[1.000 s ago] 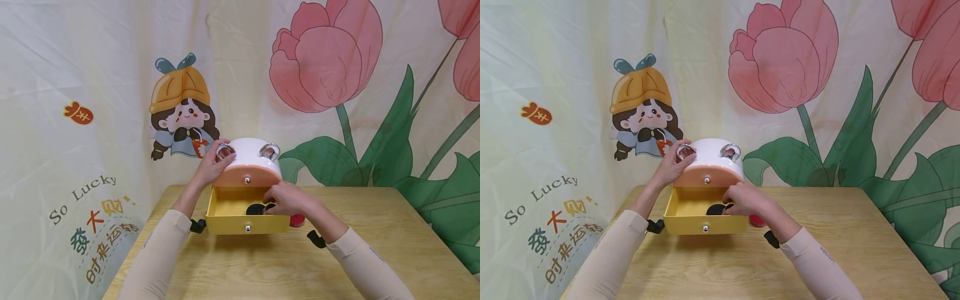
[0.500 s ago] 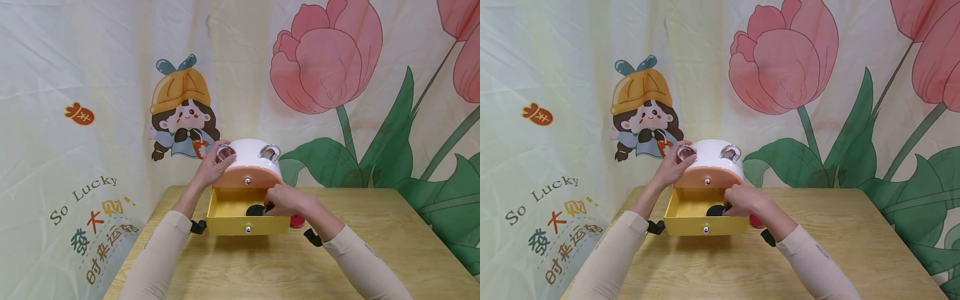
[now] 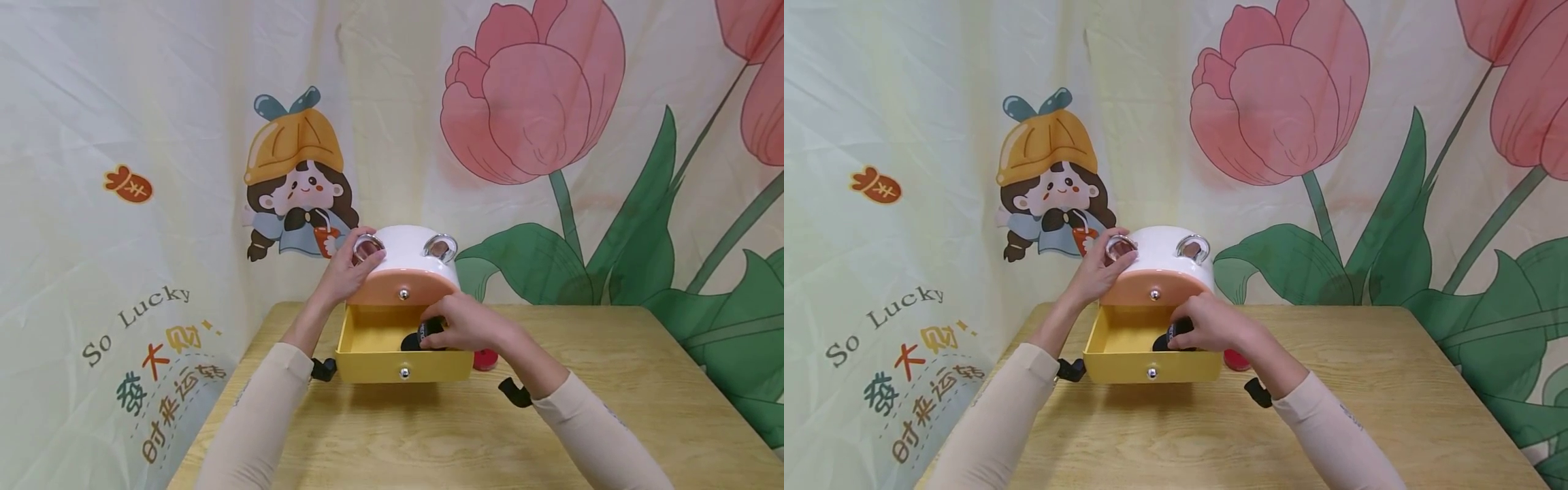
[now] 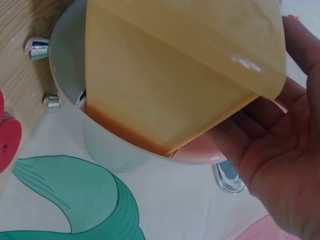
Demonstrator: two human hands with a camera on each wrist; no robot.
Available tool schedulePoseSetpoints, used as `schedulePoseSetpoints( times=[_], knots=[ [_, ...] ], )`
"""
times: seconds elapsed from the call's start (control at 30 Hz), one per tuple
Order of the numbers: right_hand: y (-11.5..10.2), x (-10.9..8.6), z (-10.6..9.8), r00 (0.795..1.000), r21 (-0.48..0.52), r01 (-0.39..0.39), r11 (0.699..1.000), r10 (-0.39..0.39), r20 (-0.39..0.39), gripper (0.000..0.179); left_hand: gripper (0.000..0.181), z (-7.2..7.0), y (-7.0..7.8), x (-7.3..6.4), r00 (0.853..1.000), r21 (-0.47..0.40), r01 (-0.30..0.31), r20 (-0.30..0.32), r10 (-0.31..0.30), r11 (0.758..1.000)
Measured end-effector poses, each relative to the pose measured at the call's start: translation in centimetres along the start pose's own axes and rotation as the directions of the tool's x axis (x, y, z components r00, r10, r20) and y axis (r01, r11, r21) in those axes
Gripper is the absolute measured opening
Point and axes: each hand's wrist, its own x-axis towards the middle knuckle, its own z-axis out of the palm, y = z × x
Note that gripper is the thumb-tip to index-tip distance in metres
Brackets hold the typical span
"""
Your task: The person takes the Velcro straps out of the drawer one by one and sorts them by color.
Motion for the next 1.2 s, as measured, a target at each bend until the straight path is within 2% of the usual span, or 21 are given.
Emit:
schedulePoseSetpoints(
  times=[0.2,0.47,0.67,0.87,1.0,1.2],
  knots=[
    [-0.6,-0.4,0.0,0.996,0.023,0.014,1.000,-0.011,-0.091,0.037,0.053,0.0,-0.1,0.0,1.000,0.002,0.012,-0.003,-0.012,1.000],
    [-0.8,-0.8,-0.4,0.970,0.026,0.129,0.991,-0.121,-0.211,0.038,0.054,-0.1,0.1,0.1,1.000,0.008,0.021,-0.001,-0.021,1.000],
    [-0.8,-1.0,-0.2,0.965,0.053,0.069,0.996,-0.054,-0.256,0.051,0.054,0.0,0.0,0.0,1.000,0.002,0.028,0.005,-0.028,1.000],
    [-0.9,-1.2,-0.1,0.957,0.071,0.004,0.997,0.017,-0.290,0.068,0.052,0.0,-0.2,0.0,1.000,-0.013,-0.002,0.006,0.002,1.000],
    [-0.8,-1.4,-0.2,0.943,0.069,0.026,0.997,-0.002,-0.333,0.065,0.051,-0.1,-0.2,-0.1,1.000,-0.015,0.002,0.005,-0.002,1.000],
    [-0.1,-1.5,-0.2,0.908,0.097,0.082,0.992,-0.034,-0.418,0.058,0.053,-0.1,-0.1,-0.2,1.000,-0.013,0.013,0.006,-0.013,1.000]
  ],
)
